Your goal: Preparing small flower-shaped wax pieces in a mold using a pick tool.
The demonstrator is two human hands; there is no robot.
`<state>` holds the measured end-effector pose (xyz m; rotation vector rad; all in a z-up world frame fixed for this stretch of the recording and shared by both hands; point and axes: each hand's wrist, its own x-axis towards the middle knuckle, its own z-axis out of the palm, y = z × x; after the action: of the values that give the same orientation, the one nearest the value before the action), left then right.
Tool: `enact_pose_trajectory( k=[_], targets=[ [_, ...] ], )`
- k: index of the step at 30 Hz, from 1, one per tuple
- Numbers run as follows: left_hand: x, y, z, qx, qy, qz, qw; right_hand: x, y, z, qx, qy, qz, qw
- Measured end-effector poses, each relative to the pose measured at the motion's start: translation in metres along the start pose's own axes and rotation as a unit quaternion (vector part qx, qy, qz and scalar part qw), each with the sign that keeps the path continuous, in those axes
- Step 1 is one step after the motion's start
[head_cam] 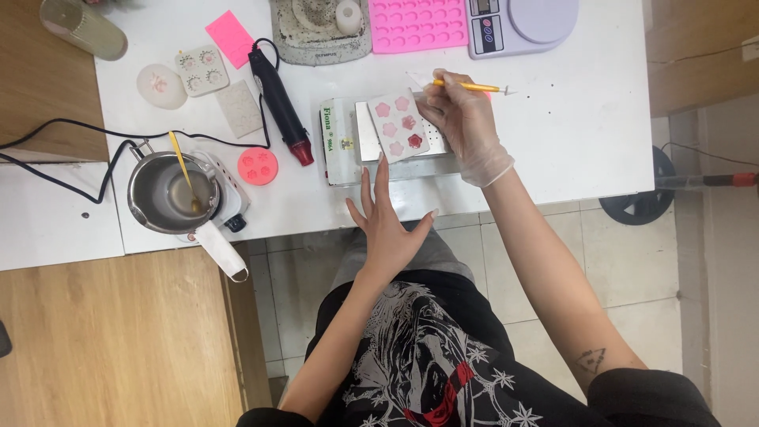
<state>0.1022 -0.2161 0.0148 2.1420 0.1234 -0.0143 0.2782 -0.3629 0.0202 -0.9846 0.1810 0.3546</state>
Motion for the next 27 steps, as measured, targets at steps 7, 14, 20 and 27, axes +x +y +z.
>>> enact_pose_trajectory(
  k=[7, 14, 20, 27],
  targets=[
    [-0.004, 0.008, 0.008, 0.003, -0.021, -0.006, 1.000, 0.013, 0.000, 0.004, -0.026, -0.008, 0.019, 0.999],
    [-0.008, 0.014, 0.013, 0.015, -0.026, -0.006, 1.000, 0.027, 0.005, 0.010, -0.051, -0.044, 0.035, 0.997],
    [-0.009, 0.021, 0.015, 0.003, -0.028, -0.011, 1.000, 0.036, 0.004, 0.009, -0.056, -0.075, 0.061, 0.994],
    [-0.009, 0.025, 0.019, -0.001, -0.025, -0.026, 0.999, 0.033, 0.001, 0.015, -0.056, -0.092, 0.066, 0.992]
  ],
)
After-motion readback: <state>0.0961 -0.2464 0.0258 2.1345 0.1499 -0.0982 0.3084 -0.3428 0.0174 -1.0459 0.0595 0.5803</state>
